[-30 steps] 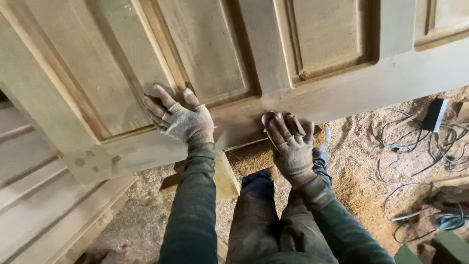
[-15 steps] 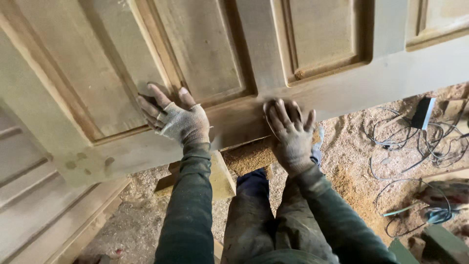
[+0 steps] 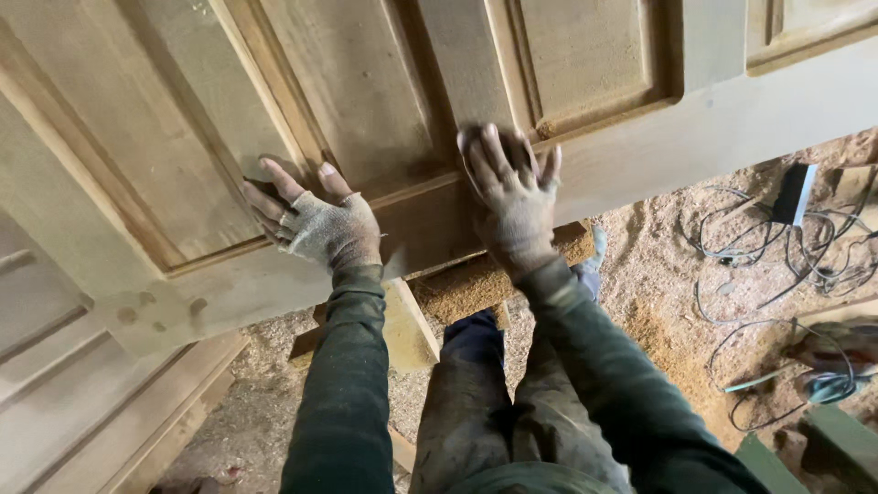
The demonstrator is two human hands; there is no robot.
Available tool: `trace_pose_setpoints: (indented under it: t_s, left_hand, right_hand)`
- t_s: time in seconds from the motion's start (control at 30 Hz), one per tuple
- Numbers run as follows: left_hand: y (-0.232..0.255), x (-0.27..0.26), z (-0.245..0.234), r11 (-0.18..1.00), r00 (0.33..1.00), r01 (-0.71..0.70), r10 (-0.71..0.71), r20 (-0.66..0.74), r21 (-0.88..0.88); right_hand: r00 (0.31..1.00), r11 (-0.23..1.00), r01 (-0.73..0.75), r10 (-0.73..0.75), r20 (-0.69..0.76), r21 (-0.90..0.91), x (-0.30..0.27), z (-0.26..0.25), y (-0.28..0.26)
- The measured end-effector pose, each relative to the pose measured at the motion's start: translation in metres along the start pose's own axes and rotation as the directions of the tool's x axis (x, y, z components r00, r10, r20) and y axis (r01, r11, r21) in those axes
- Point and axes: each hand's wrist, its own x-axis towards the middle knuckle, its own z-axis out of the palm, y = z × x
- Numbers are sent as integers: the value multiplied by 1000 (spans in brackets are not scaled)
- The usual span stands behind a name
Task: The person sands the surface and the recessed panels of a wooden door using a piece of sandpaper.
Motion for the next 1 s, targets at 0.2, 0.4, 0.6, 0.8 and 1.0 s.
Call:
trace_pose_setpoints:
  t_s: [0.2, 0.4, 0.6, 0.8, 1.0]
  left_hand:
    - [2, 2, -3, 1000, 1000, -11, 10, -29, -30]
    - [3, 1, -4, 999, 1000, 9, -10, -20, -31]
    - [6, 5, -9, 998, 998, 26, -22, 64, -54]
    - [4, 2, -6, 998, 997, 37, -33, 74, -50]
    - [4, 4, -13, 999, 997, -5, 7, 73, -36]
  right_hand:
    - [999, 999, 33, -33, 0, -15, -54, 3, -9]
    - [987, 990, 57, -75, -144, -129, -7, 23, 8]
    - [999, 980, 12, -21, -43, -200, -22, 3, 54]
    - [874, 873, -485, 486, -13, 46, -14, -19, 106]
    - [970, 981, -194, 192, 149, -5, -11, -25, 51]
